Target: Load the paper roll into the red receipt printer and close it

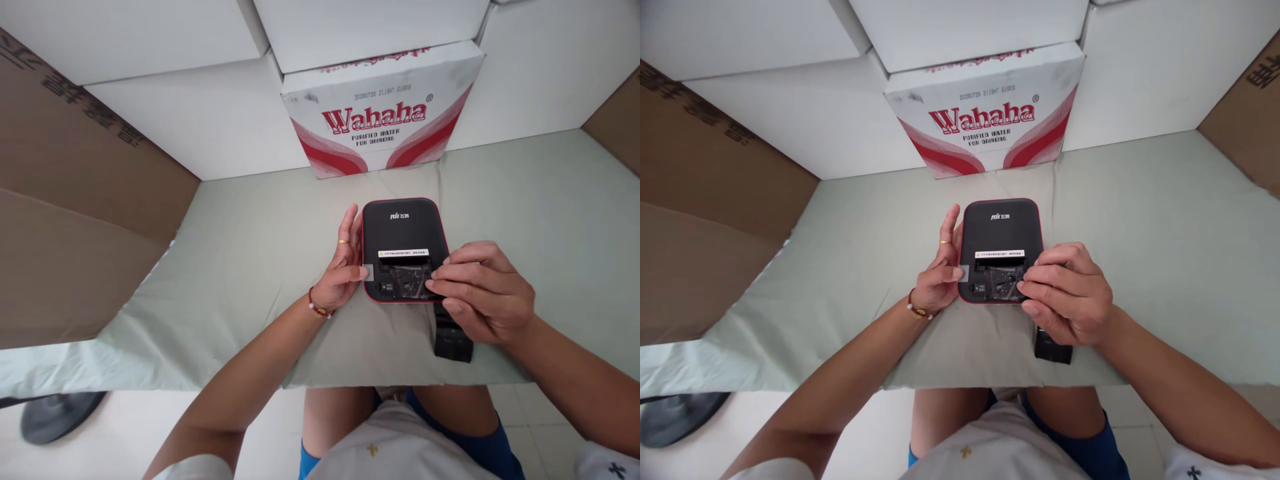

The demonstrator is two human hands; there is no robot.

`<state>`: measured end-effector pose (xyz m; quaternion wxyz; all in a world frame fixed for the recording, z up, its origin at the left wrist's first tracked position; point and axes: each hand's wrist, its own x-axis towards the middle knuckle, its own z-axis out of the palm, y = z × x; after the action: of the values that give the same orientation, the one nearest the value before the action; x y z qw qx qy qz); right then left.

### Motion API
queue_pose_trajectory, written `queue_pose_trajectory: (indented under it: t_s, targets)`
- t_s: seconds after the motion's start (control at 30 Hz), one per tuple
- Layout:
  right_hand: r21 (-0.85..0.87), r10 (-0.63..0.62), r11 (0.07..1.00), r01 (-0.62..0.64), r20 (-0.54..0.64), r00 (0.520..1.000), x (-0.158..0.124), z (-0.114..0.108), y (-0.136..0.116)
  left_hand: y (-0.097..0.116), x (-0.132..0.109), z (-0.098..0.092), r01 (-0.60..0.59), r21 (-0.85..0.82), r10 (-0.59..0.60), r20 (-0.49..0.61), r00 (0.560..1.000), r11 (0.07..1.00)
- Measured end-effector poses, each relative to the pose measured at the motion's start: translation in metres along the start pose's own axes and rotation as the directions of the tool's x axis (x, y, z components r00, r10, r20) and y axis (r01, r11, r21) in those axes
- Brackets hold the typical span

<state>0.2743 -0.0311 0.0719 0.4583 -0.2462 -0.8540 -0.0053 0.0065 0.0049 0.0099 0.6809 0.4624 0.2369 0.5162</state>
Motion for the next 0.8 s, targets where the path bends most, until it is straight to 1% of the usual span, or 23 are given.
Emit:
queue_pose_trajectory:
  t_s: [0.1, 0.27, 0.33, 0.4, 0.43, 0.47, 0.5, 0.53, 0.57, 0.6, 0.63, 0.67, 0.7, 0.73, 0.77, 0.8]
  targets:
    - [-0.002, -0.008, 1.0, 0.008, 0.007, 1.0, -0.001, 0.0, 0.0, -0.002, -0.002, 0.002, -0.002, 0.017, 0.002, -0.012, 1.0, 1.0]
    - [-0.015, -0.048, 0.999, 0.048, 0.018, 0.999, -0.002, 0.001, 0.001, -0.006, -0.002, 0.0, -0.022, 0.066, 0.022, 0.011, 1.0, 0.998]
    - [-0.019, -0.079, 0.997, 0.08, 0.045, 0.996, 0.002, -0.002, 0.001, -0.008, -0.002, -0.002, -0.038, 0.077, 0.036, 0.02, 0.999, 0.996]
    - [0.027, -0.089, 0.996, 0.087, 0.097, 0.991, 0.011, -0.007, 0.0, -0.009, -0.001, -0.004, -0.043, 0.085, 0.041, 0.026, 0.999, 0.995]
    - [0.071, -0.065, 0.996, 0.056, 0.132, 0.989, 0.017, -0.011, 0.0, -0.01, -0.001, -0.005, -0.046, 0.084, 0.044, 0.027, 0.999, 0.995]
    - [0.115, -0.003, 0.993, -0.017, 0.175, 0.985, 0.025, -0.014, 0.0, -0.01, -0.001, -0.005, -0.048, 0.081, 0.046, 0.028, 0.999, 0.996]
    - [0.147, 0.091, 0.981, -0.126, 0.223, 0.971, 0.035, -0.017, 0.001, -0.01, -0.001, -0.004, -0.051, 0.074, 0.049, 0.025, 0.998, 0.996]
    - [0.155, 0.203, 0.955, -0.254, 0.285, 0.937, 0.045, -0.018, 0.003, -0.009, -0.001, -0.004, -0.052, 0.06, 0.051, 0.018, 0.999, 0.997]
    - [0.126, 0.311, 0.918, -0.377, 0.361, 0.879, 0.055, -0.019, 0.005, -0.009, 0.0, -0.003, -0.051, 0.043, 0.051, 0.004, 0.999, 0.998]
    - [0.058, 0.398, 0.882, -0.469, 0.442, 0.804, 0.066, -0.017, 0.008, -0.009, 0.0, -0.002, -0.05, 0.027, 0.051, -0.017, 0.999, 0.998]
    - [-0.048, 0.462, 0.855, -0.516, 0.522, 0.718, 0.077, -0.014, 0.011, -0.009, 0.001, -0.001, -0.048, 0.018, 0.049, -0.047, 0.998, 0.999]
    - [-0.174, 0.505, 0.841, -0.512, 0.592, 0.629, 0.087, -0.008, 0.014, -0.01, 0.002, 0.0, -0.045, 0.015, 0.046, -0.08, 0.996, 0.999]
    - [-0.309, 0.542, 0.83, -0.464, 0.643, 0.541, 0.096, -0.002, 0.016, -0.011, 0.003, 0.0, -0.039, 0.016, 0.04, -0.11, 0.993, 0.999]
    - [-0.439, 0.584, 0.81, -0.39, 0.67, 0.458, 0.104, 0.006, 0.018, -0.012, 0.004, 0.0, -0.031, 0.021, 0.033, -0.135, 0.99, 0.999]
    - [-0.545, 0.626, 0.78, -0.308, 0.676, 0.389, 0.11, 0.013, 0.019, -0.013, 0.005, 0.0, -0.022, 0.026, 0.025, -0.152, 0.988, 0.999]
    - [-0.621, 0.661, 0.749, -0.233, 0.672, 0.335, 0.115, 0.02, 0.02, -0.014, 0.005, -0.001, -0.015, 0.03, 0.019, -0.16, 0.987, 0.999]
